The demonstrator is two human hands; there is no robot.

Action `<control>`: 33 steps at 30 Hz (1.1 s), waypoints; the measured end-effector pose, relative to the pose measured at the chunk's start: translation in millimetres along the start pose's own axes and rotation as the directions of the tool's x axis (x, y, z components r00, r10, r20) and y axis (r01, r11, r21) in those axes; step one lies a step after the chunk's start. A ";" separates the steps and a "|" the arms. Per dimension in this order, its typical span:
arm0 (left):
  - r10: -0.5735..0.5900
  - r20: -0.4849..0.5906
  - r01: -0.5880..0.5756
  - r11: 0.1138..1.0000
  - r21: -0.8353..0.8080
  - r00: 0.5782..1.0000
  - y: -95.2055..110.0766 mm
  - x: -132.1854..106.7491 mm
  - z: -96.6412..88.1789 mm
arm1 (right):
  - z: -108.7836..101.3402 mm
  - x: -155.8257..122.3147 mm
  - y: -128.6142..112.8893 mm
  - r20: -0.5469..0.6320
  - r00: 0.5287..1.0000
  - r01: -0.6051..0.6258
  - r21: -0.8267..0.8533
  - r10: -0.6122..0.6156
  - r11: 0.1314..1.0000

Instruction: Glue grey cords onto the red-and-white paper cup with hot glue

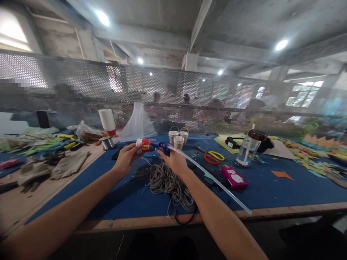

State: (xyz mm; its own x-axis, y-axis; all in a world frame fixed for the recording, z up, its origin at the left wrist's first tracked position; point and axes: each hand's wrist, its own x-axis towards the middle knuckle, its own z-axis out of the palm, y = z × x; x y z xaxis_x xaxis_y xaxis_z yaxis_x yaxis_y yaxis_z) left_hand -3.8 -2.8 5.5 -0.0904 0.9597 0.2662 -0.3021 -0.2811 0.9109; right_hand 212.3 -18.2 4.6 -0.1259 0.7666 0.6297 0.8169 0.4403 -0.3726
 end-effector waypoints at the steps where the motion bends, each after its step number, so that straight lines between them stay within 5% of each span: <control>1: 0.002 -0.001 -0.002 1.000 0.001 1.000 -0.1 -0.1 0.0 | 0.2 0.0 0.1 -0.003 1.000 0.001 -0.005 -0.001 1.000; 33: 0.042 0.005 -0.042 0.998 0.040 0.999 -2.8 1.6 -1.1 | 0.0 0.3 0.0 -0.010 1.000 0.010 -0.069 -0.011 0.998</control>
State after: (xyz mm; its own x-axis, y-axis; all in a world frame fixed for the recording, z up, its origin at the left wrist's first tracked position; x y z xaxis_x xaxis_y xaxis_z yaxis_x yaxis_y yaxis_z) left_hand -4.2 -0.5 3.0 -0.0983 0.9470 0.3059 -0.2595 -0.3212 0.9108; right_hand 212.2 -18.0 4.7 -0.1291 0.7571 0.6404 0.8524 0.4147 -0.3185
